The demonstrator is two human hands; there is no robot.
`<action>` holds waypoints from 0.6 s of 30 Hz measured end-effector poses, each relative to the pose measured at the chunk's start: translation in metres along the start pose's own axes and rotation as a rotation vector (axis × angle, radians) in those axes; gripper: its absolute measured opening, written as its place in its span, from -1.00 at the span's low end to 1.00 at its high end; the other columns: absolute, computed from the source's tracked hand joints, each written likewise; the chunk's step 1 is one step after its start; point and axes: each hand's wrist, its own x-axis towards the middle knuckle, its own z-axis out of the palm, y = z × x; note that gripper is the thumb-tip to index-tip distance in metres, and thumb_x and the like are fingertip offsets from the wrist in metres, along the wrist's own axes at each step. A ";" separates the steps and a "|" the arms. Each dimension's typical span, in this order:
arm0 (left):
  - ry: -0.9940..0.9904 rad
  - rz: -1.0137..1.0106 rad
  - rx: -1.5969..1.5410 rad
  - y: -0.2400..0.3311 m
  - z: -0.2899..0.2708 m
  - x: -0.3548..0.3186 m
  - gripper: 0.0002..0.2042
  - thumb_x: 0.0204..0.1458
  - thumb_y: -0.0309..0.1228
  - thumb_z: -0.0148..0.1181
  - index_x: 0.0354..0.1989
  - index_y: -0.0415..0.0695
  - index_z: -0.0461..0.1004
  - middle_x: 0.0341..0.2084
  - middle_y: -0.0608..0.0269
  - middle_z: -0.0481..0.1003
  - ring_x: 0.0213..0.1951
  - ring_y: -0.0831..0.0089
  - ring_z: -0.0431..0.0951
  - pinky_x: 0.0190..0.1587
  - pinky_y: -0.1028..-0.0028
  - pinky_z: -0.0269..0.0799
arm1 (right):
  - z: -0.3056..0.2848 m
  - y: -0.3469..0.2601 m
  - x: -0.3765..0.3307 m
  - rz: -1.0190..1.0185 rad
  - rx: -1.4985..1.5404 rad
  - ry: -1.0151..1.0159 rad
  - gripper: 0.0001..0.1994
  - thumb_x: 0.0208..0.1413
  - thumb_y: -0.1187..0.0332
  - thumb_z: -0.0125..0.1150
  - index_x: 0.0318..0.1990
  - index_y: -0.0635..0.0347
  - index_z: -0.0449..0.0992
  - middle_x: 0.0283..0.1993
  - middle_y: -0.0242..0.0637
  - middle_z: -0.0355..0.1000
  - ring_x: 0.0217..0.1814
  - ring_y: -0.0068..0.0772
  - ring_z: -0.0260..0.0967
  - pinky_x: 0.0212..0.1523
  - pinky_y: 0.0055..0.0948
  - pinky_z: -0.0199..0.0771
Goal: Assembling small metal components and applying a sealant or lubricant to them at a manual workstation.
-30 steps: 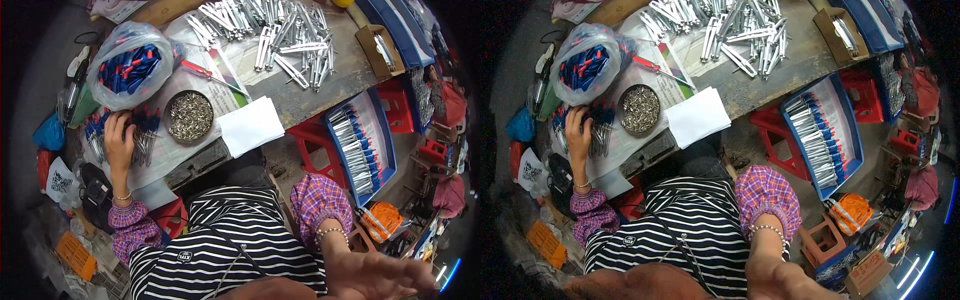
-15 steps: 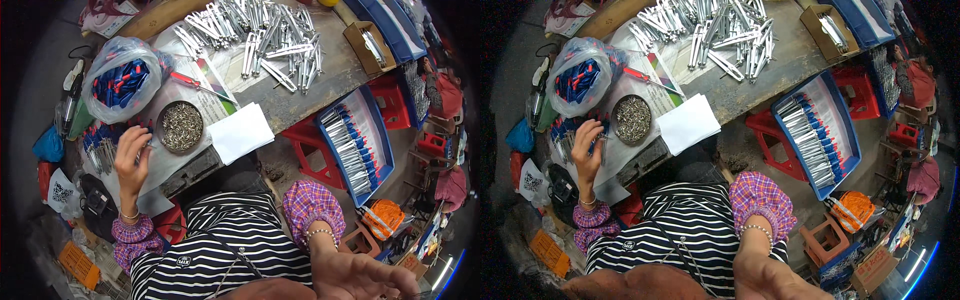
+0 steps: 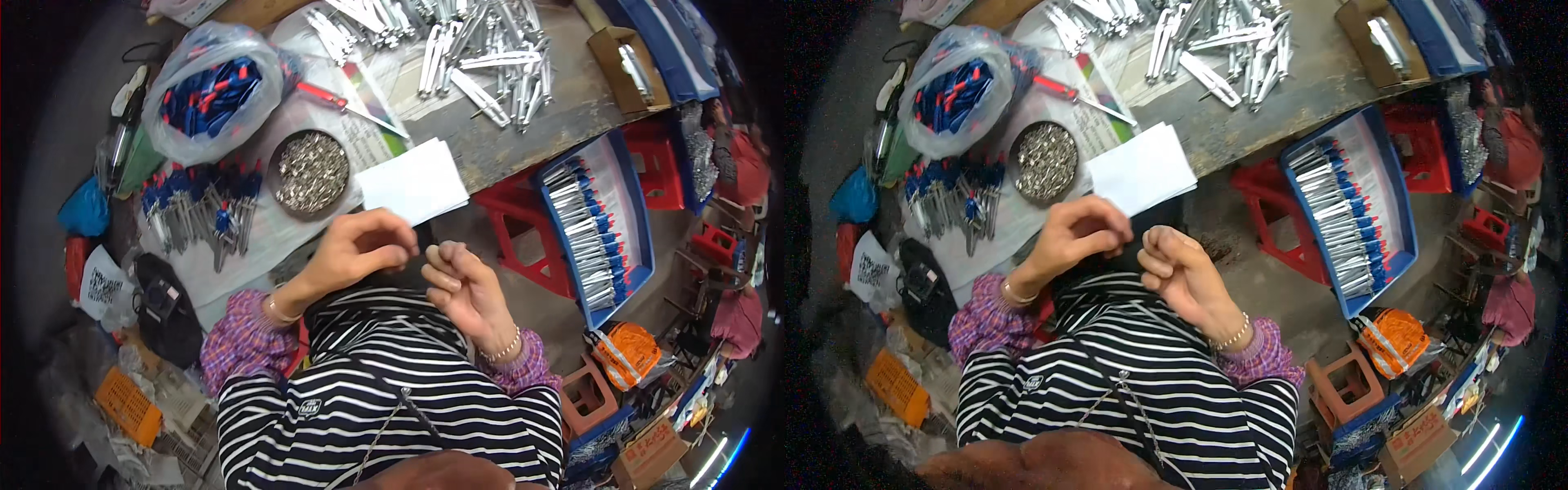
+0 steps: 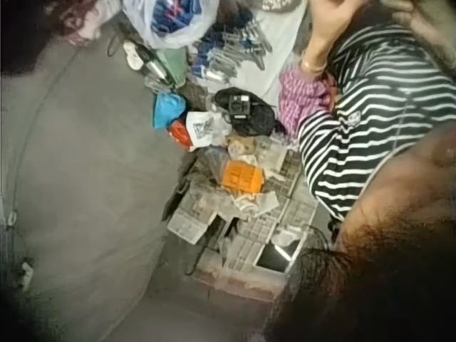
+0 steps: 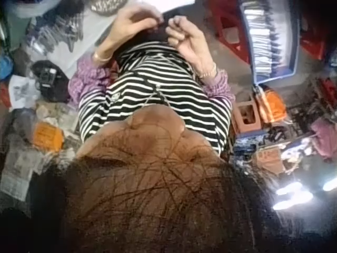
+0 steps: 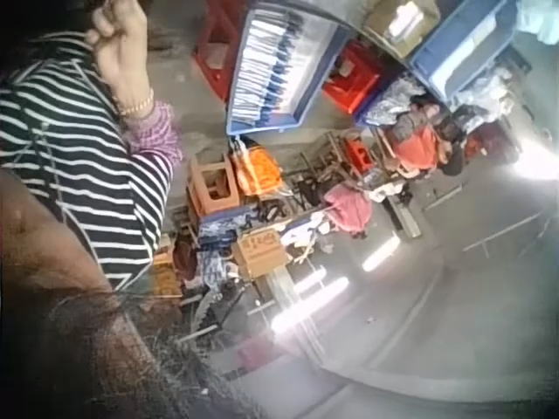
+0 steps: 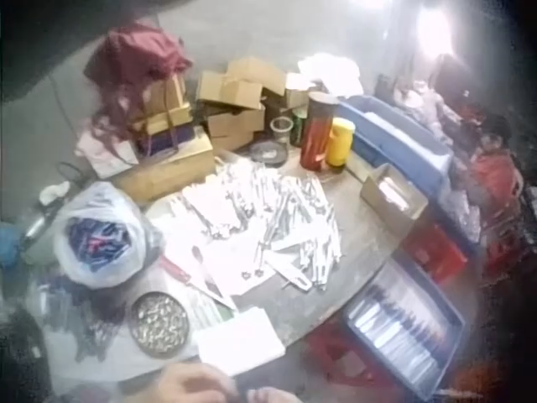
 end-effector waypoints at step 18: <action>0.013 0.149 0.009 -0.034 -0.003 0.007 -0.89 -0.15 -0.70 0.20 -0.46 -0.26 0.43 -0.46 0.25 0.41 -0.51 0.62 0.39 -0.49 0.65 0.32 | -0.027 0.028 0.022 0.293 0.358 0.115 -0.82 0.17 0.23 0.05 -0.34 0.14 0.40 -0.51 -0.53 0.17 -0.66 -0.76 -0.07 -0.68 -0.75 0.04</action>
